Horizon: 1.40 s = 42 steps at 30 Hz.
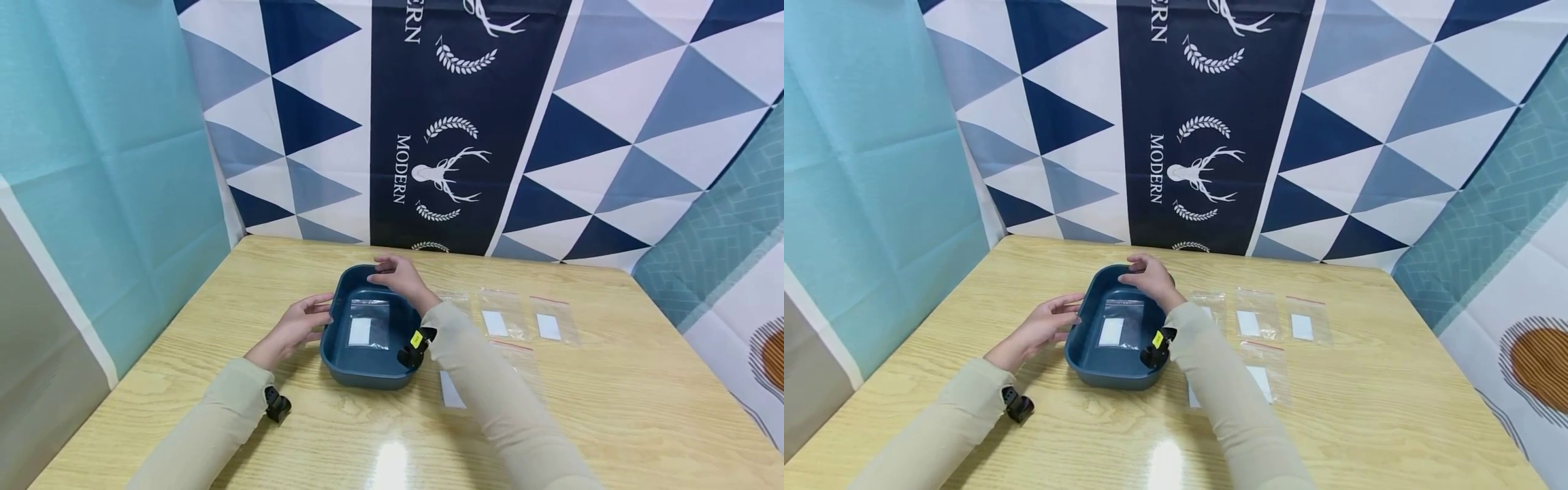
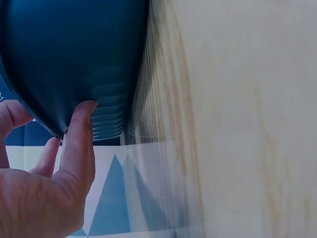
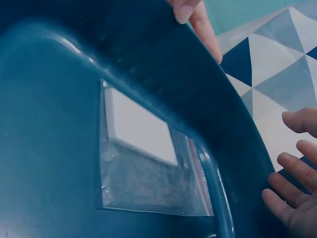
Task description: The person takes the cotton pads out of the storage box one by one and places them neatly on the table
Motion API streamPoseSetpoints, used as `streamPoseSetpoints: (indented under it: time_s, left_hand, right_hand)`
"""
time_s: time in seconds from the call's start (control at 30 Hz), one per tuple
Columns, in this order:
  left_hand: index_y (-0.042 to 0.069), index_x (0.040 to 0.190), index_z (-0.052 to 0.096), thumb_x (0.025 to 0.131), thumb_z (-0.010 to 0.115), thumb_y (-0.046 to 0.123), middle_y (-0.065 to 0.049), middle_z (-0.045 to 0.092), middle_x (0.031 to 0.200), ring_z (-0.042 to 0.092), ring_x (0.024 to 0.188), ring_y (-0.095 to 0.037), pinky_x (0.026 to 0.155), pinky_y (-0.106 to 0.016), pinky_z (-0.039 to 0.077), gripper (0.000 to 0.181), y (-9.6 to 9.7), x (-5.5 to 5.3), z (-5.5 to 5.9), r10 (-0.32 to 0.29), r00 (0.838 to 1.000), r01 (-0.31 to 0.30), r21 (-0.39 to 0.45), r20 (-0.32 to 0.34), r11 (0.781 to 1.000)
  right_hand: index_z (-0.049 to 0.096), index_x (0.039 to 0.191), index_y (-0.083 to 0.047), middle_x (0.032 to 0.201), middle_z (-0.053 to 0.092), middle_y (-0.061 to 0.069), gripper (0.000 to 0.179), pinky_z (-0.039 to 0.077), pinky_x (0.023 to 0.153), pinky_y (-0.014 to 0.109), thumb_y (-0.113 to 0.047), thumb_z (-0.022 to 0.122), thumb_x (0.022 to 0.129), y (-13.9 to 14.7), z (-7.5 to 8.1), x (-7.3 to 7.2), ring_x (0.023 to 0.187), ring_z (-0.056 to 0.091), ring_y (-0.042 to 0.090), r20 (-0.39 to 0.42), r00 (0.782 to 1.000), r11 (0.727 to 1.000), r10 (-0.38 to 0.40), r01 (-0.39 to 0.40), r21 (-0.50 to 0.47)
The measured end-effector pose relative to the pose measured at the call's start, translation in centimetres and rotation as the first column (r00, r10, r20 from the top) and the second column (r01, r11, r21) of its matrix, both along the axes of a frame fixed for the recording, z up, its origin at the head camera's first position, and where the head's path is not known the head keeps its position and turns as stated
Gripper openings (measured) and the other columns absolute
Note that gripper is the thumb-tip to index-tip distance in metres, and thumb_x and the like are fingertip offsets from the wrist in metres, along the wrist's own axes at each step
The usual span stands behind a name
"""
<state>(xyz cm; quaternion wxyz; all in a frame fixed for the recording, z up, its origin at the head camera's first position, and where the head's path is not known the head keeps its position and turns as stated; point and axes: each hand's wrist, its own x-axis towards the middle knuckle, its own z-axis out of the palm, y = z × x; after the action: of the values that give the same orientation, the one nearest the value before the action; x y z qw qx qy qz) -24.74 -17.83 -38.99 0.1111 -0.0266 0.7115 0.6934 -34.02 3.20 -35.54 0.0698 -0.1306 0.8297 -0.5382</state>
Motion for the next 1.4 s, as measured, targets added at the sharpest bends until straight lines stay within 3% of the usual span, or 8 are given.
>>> streamPoseSetpoints:
  time_s: [0.57, 0.8, 0.97, 1.13, 1.4]
  left_hand:
    - [0.007, 0.139, 0.041, 0.09, 0.053, 0.002, -0.022, 0.044, 0.133, 0.056, 0.108, -0.031, 0.082, -0.039, 0.052, 0.051, -0.1, -0.1, -0.1, 0.007, 1.0, -0.007, -0.009, -0.01, 1.0]
    - [0.008, 0.139, 0.042, 0.09, 0.054, 0.002, -0.021, 0.045, 0.133, 0.055, 0.11, -0.032, 0.083, -0.04, 0.051, 0.051, -0.2, -0.1, -0.1, 0.011, 1.0, -0.011, -0.009, 0.0, 1.0]
    - [0.008, 0.14, 0.041, 0.09, 0.053, 0.003, -0.021, 0.044, 0.134, 0.052, 0.114, -0.034, 0.085, -0.042, 0.05, 0.051, -0.2, -0.2, -0.2, 0.001, 1.0, -0.001, -0.009, 0.001, 1.0]
    - [0.008, 0.14, 0.041, 0.09, 0.052, 0.002, -0.022, 0.044, 0.135, 0.051, 0.115, -0.035, 0.086, -0.043, 0.049, 0.051, -0.1, -0.2, -0.2, -0.007, 1.0, 0.007, -0.006, 0.003, 1.0]
    - [0.008, 0.141, 0.039, 0.091, 0.051, 0.002, -0.021, 0.043, 0.136, 0.05, 0.116, -0.034, 0.084, -0.041, 0.05, 0.051, -0.1, -0.1, -0.1, -0.012, 1.0, 0.012, 0.003, -0.005, 1.0]
  right_hand:
    - [0.054, 0.128, -0.006, 0.118, 0.057, 0.013, 0.05, 0.044, 0.092, 0.04, -0.014, 0.071, 0.082, -0.5, -1.1, 0.0, 0.11, 0.052, 0.026, 0.038, 0.999, 0.997, 0.023, -0.026, 0.078]
    - [0.054, 0.128, -0.007, 0.119, 0.057, 0.011, 0.049, 0.047, 0.088, 0.038, -0.015, 0.071, 0.082, -1.1, -1.6, 0.0, 0.109, 0.053, 0.025, 0.022, 0.999, 0.987, 0.039, -0.042, 0.158]
    - [0.053, 0.129, -0.008, 0.123, 0.056, 0.011, 0.051, 0.049, 0.084, 0.036, -0.016, 0.072, 0.082, -1.1, -1.8, 0.0, 0.11, 0.052, 0.025, 0.038, 0.995, 0.98, 0.097, -0.102, 0.174]
    - [0.051, 0.132, -0.009, 0.128, 0.052, 0.011, 0.057, 0.043, 0.095, 0.04, -0.017, 0.074, 0.08, -0.9, -1.9, 0.2, 0.118, 0.047, 0.025, 0.076, 0.98, 0.958, 0.184, -0.196, 0.208]
    - [0.044, 0.136, -0.007, 0.14, 0.042, 0.012, 0.068, 0.032, 0.104, 0.041, -0.017, 0.076, 0.077, -0.8, -2.1, 0.1, 0.129, 0.036, 0.025, 0.155, 0.927, 0.886, 0.342, -0.373, 0.276]
